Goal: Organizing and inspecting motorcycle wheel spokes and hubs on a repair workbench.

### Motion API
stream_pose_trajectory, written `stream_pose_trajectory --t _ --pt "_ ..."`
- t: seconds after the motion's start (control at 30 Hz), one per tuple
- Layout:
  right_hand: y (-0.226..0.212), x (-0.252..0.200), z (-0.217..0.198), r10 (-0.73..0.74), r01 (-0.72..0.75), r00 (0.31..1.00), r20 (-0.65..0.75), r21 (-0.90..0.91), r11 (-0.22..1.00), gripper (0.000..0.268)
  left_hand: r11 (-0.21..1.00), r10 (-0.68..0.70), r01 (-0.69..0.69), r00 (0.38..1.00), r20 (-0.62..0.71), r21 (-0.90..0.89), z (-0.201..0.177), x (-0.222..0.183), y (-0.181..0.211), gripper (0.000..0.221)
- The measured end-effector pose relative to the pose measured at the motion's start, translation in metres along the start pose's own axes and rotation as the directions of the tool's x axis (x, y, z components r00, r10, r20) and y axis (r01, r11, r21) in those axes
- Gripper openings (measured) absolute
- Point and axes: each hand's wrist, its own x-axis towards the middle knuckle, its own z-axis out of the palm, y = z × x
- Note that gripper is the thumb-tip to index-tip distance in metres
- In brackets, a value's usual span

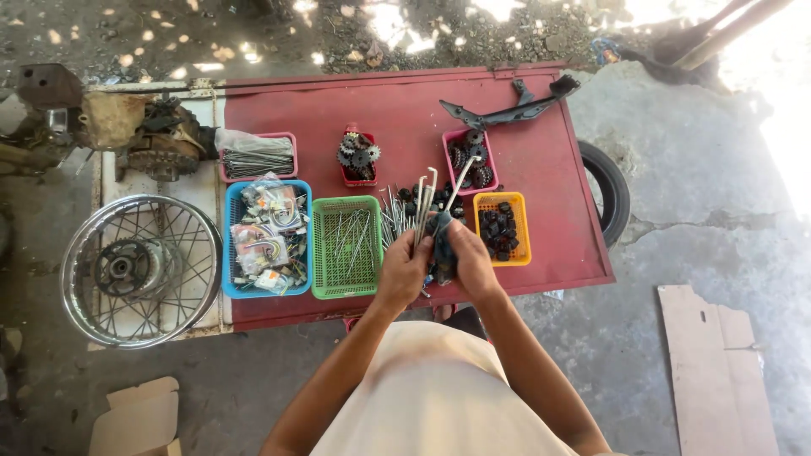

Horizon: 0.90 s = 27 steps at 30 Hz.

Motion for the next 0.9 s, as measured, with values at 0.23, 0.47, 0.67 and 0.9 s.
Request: stream_pose_trajectory --t 0.23,0.47,0.67,0.9 --pt "-0.019 0.010 -0.056 -0.223 0.220 0.975 -0.003 -0.126 0.967 0.022 0.996 -0.040 0.044 0.997 0.063 -0.073 0.048 -0.005 0.015 0.032" --pt "-0.030 0.012 -0.069 -0.230 0.255 0.965 0.125 -0.254 0.933 0.021 0.993 0.076 -0.079 0.997 -0.032 -0.083 0.067 -0.013 0.030 0.009" --pt "-0.037 0.017 -0.057 -0.242 0.306 0.938 0.248 -0.264 0.915 0.013 0.989 0.144 -0.143 0.989 -0.030 0.026 0.049 -0.012 0.022 0.013" --pt "-0.057 0.057 -0.043 -0.289 0.293 0.954 0.074 -0.421 0.858 0.023 0.990 0.138 -0.137 0.989 0.057 -0.021 0.017 -0.023 0.038 0.023"
